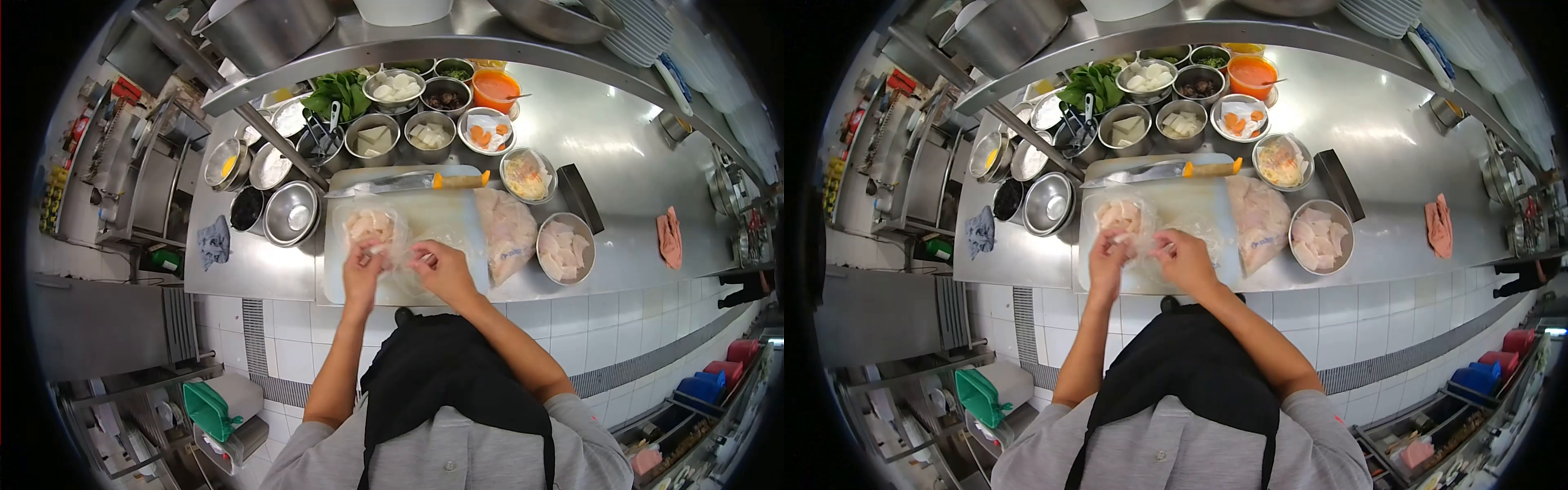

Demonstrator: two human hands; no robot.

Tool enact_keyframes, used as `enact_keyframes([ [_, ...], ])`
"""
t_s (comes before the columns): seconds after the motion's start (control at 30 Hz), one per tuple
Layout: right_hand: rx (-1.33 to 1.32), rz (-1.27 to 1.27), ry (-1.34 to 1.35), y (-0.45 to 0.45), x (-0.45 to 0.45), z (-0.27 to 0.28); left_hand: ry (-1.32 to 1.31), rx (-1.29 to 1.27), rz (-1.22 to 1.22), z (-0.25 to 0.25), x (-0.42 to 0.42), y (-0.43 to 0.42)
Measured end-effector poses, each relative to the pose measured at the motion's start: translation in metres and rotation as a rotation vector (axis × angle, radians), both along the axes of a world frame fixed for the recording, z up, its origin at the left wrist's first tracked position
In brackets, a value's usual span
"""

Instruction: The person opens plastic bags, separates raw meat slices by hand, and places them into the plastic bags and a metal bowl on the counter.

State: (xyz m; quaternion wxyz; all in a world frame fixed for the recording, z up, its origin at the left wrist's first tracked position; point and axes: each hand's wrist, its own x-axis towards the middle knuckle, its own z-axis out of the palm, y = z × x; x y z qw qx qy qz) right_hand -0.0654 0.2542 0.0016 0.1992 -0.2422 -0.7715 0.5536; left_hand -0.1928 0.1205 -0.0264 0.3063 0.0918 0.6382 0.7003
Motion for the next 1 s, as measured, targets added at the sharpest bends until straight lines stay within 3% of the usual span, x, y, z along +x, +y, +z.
enact_keyframes([
  [0.03,-0.007,-0.054,0.003,0.004,0.004,0.001,-0.006,-0.002,-0.003,0.013,-0.01,0.0],
  [0.1,0.105,-0.119,-0.031,0.022,0.018,-0.015,0.522,-0.361,-0.092,0.047,-0.022,0.004],
  [0.13,0.22,-0.18,-0.056,0.032,0.025,-0.022,0.518,-0.357,-0.091,0.042,-0.023,0.006],
  [0.2,0.353,-0.191,-0.134,0.045,0.042,-0.031,1.2,-0.63,-0.023,0.028,-0.026,0.009],
  [0.23,0.483,-0.207,-0.209,0.051,0.05,-0.036,1.201,-0.626,-0.02,0.034,-0.021,0.012],
  [0.27,0.345,-0.105,-0.239,0.056,0.056,-0.043,1.174,-0.549,-0.059,0.04,-0.01,0.014],
  [0.37,0.462,0.011,-0.257,0.045,0.063,-0.037,1.127,-0.408,-0.175,0.024,0.014,0.011],
  [0.43,0.504,0.012,-0.292,0.033,0.06,-0.03,0.904,-0.308,-0.484,0.016,0.036,0.012],
  [0.47,0.547,0.017,-0.326,0.029,0.056,-0.026,0.905,-0.309,-0.484,0.017,0.047,0.012],
  [0.53,0.522,0.041,-0.418,0.023,0.049,-0.016,1.119,-0.63,-0.506,0.025,0.064,0.016],
  [0.6,0.493,0.064,-0.511,0.023,0.049,-0.022,1.123,-0.673,-0.539,0.016,0.064,0.015],
  [0.67,0.414,0.113,-0.453,0.028,0.049,-0.051,1.131,-0.715,-0.566,-0.005,0.058,0.014],
  [0.77,0.384,0.058,-0.362,0.034,0.054,-0.07,1.076,-0.557,-0.557,-0.027,0.048,0.009],
  [0.8,0.383,0.062,-0.361,0.036,0.054,-0.066,1.0,-0.579,-0.544,-0.024,0.048,0.009],
  [0.87,0.131,-0.045,-0.167,0.039,0.056,-0.045,0.917,-0.606,-0.536,-0.015,0.053,0.011],
  [1.0,0.176,-0.006,-0.062,0.044,0.059,-0.021,0.867,-0.636,-0.498,-0.002,0.056,0.022],
])
